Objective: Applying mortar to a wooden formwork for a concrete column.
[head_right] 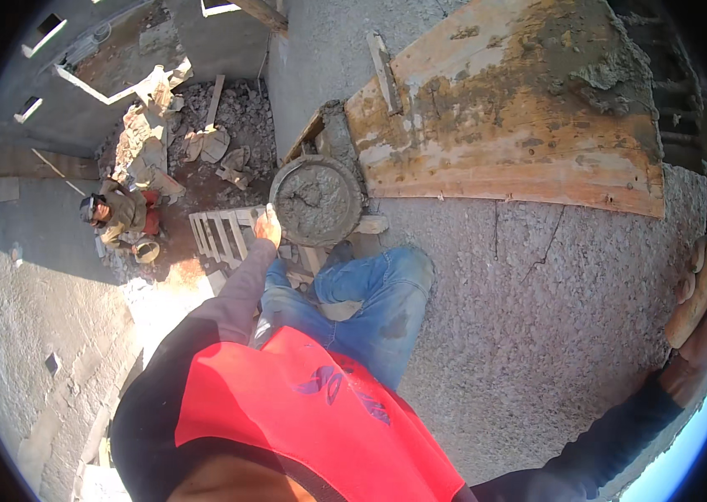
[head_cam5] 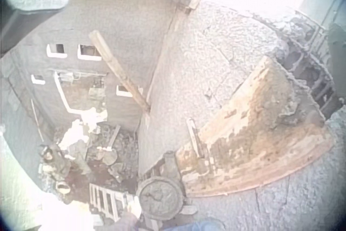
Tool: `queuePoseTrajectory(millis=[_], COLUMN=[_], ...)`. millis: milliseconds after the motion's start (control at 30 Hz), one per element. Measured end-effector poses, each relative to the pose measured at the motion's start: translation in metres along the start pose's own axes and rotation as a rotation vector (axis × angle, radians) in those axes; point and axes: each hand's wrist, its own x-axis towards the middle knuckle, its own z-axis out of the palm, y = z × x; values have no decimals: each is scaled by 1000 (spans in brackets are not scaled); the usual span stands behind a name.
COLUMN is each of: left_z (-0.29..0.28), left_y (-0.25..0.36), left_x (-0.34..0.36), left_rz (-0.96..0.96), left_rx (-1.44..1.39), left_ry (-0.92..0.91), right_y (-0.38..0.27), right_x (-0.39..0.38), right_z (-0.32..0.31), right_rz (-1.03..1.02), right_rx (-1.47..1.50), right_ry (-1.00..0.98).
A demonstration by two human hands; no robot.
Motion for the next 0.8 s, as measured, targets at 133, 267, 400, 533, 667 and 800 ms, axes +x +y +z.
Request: queuePoseTrajectory(millis=[133, 267, 400, 533, 667, 800], left_z=[2, -4, 3, 7, 13, 13], left_y=[-37, -29, -16, -51, -38, -95], left_x=[14, 7, 8, 15, 5, 34], left_rz=[-44, -25, -122, 102, 206, 54], left_rx=[40, 59, -74, 24, 175, -111], left_ry=[-10, 32, -115, 142, 57, 25], right_y=[26, 95, 206, 290, 308, 305], right_x=[-11, -40, -65, -82, -69, -63], right_z=[78, 211, 338, 417, 414, 428], right_rz=[43, 63, 74, 268, 318, 179], right_rx=[51, 39, -383, -506, -607, -534], right_ry=[179, 108, -131, -333, -346, -251])
